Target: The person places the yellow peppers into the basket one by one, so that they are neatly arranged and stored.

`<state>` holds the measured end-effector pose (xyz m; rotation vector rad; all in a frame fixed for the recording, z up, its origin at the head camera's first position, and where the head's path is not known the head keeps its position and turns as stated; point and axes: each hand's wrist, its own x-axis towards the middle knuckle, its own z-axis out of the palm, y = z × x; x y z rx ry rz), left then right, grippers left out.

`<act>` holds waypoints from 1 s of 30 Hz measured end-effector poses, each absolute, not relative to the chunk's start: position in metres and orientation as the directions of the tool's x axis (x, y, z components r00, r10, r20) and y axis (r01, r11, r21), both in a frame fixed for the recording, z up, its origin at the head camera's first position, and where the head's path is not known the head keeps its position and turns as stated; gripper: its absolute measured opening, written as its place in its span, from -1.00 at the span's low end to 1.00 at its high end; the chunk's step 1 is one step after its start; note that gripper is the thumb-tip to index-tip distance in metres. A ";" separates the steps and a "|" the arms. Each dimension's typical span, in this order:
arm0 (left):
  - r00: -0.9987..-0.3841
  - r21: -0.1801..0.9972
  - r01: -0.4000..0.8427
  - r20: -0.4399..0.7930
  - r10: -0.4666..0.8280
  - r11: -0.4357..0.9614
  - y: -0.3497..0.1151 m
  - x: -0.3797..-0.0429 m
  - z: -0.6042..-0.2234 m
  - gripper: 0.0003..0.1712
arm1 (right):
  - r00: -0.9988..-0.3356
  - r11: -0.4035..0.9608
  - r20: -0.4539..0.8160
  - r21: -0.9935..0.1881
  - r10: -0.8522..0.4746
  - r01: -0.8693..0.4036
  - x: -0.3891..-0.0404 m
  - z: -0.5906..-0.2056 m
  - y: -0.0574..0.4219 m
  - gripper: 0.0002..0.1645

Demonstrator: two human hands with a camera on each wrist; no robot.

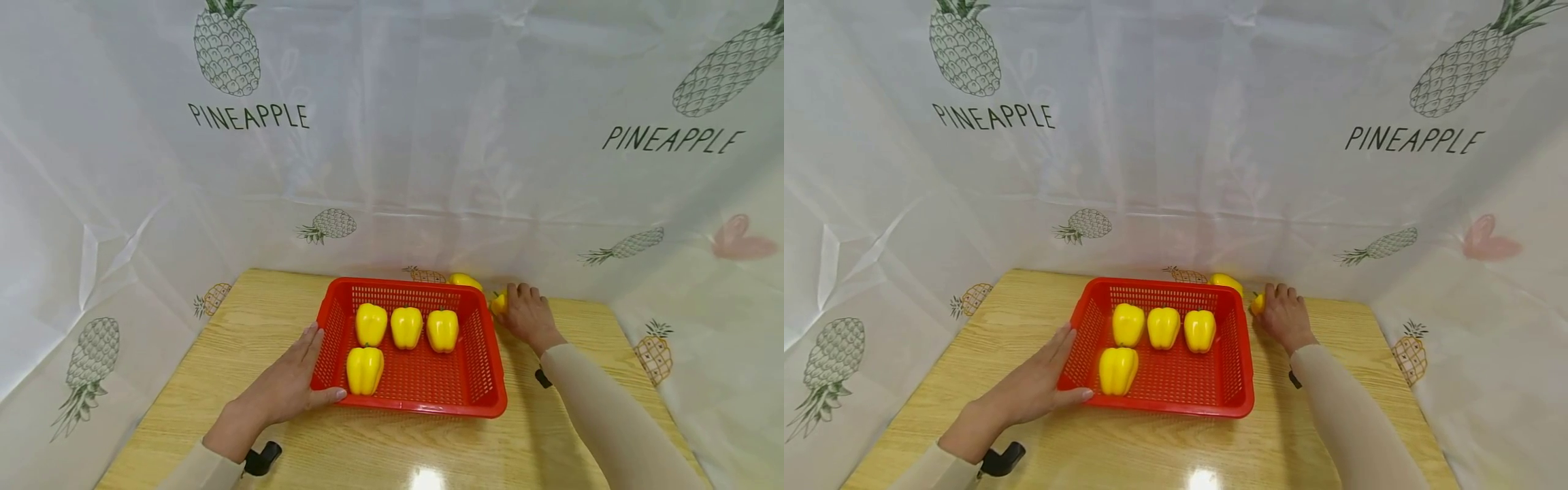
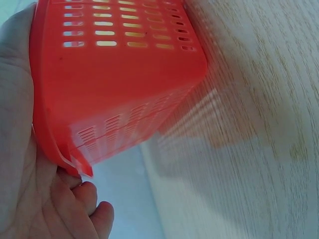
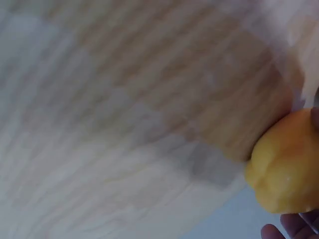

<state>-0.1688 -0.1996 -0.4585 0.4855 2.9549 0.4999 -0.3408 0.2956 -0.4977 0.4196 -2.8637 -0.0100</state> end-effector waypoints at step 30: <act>-0.942 0.349 0.291 -0.057 0.330 0.891 -0.201 -0.170 -0.459 0.51 | -0.981 0.996 0.190 -0.070 -0.033 -0.047 -0.273 -0.498 0.343 -0.03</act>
